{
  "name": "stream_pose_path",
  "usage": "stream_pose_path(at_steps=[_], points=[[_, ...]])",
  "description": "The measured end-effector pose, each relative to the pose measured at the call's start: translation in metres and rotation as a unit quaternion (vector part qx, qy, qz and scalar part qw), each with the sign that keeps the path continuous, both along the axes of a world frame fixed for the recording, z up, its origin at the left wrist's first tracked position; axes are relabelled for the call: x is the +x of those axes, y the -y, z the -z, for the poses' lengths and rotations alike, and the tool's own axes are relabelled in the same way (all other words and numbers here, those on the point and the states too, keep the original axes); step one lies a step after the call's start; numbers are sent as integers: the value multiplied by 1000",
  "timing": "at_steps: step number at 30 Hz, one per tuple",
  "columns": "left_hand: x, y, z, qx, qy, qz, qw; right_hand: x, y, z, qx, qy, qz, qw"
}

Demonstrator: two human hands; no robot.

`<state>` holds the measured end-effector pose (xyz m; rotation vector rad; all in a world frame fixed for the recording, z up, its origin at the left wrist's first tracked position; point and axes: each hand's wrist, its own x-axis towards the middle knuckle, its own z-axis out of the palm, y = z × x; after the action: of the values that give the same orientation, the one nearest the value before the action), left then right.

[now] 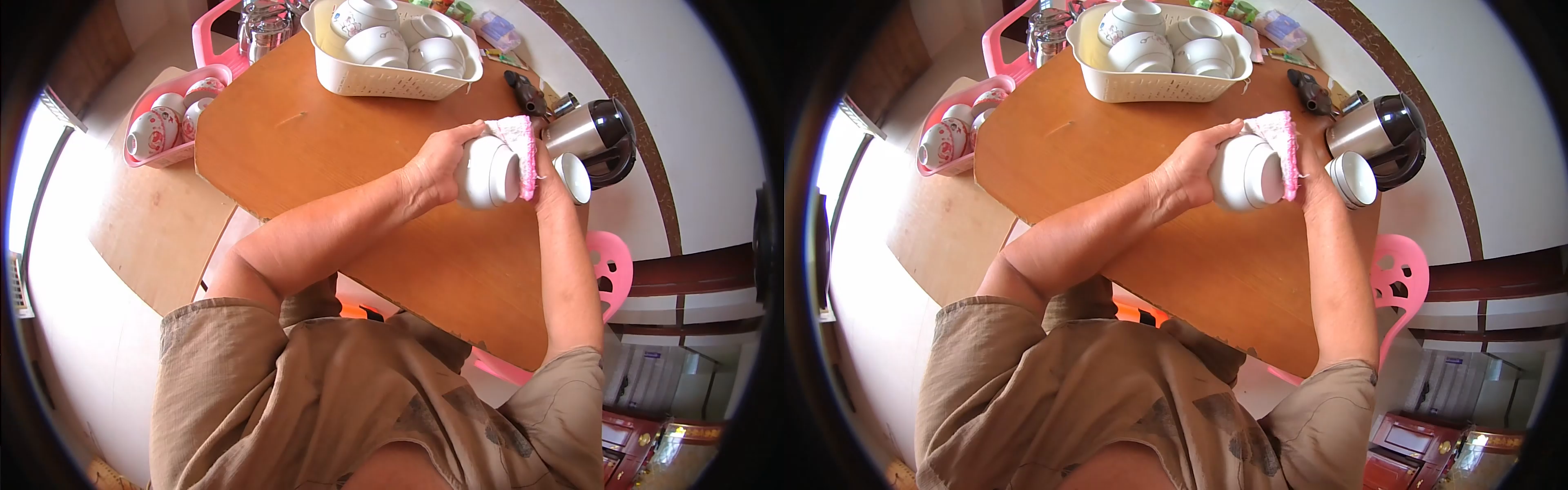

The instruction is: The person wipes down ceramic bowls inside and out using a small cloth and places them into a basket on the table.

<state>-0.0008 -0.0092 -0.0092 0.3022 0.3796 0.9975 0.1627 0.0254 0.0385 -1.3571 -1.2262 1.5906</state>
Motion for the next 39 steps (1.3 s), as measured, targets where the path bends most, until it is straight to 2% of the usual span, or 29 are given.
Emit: stream_pose_path(at_steps=[4, 6, 9, 11, 12, 14, 16, 17, 18, 21, 22, 25, 28, 31, 33, 34, 38, 39], points=[[1, 0, 1, -25, 51, 23, 998, 15, -1, 24, 85, -52, -35, 994], [0, -3, 3, -30, 67, 31, 997, 24, 3, 40, 66, -50, 21, 996], [-3, -7, 3, -32, 75, 39, 996, 16, 8, 56, 45, -198, 75, 976], [-5, -6, 0, -19, 69, 37, 997, 8, 22, 56, 20, -272, 163, 948], [-6, -4, -3, 0, 81, 51, 995, 12, 18, 58, 74, -335, 38, 939], [-7, 1, -8, 39, 106, 79, 990, 21, 20, 63, 65, -369, 61, 925], [-7, 6, -9, 174, 100, 100, 975, 11, 36, 49, 72, -433, 75, 896], [-7, 9, -10, 240, 97, 111, 959, 2, 41, 39, 86, -435, 149, 884], [-8, 13, -11, 309, 11, 97, 946, 2, 43, 35, 95, -440, 166, 877], [5, 24, -8, 359, -140, 107, 916, 10, 46, 39, 118, -411, 160, 890], [15, 25, 1, 326, -140, 83, 931, 12, 45, 44, 125, -391, 152, 899], [15, 20, 7, 357, -183, 76, 913, 15, 43, 59, 162, -314, 140, 925], [-2, 18, -10, 344, -251, 102, 899, 18, 44, 61, 233, -230, 147, 933], [-9, 16, -20, 358, -247, 110, 894, 18, 50, 51, 265, -215, 142, 929], [-5, 13, -14, 352, -256, 73, 897, 19, 55, 44, 265, -231, 134, 926], [-2, 13, -12, 348, -246, 50, 903, 16, 54, 41, 208, -340, 208, 893], [3, 14, -2, 339, -239, 20, 910, 22, 50, 50, 191, -379, 235, 874], [5, 14, 3, 332, -231, 14, 914, 24, 47, 56, 219, -355, 223, 881]])
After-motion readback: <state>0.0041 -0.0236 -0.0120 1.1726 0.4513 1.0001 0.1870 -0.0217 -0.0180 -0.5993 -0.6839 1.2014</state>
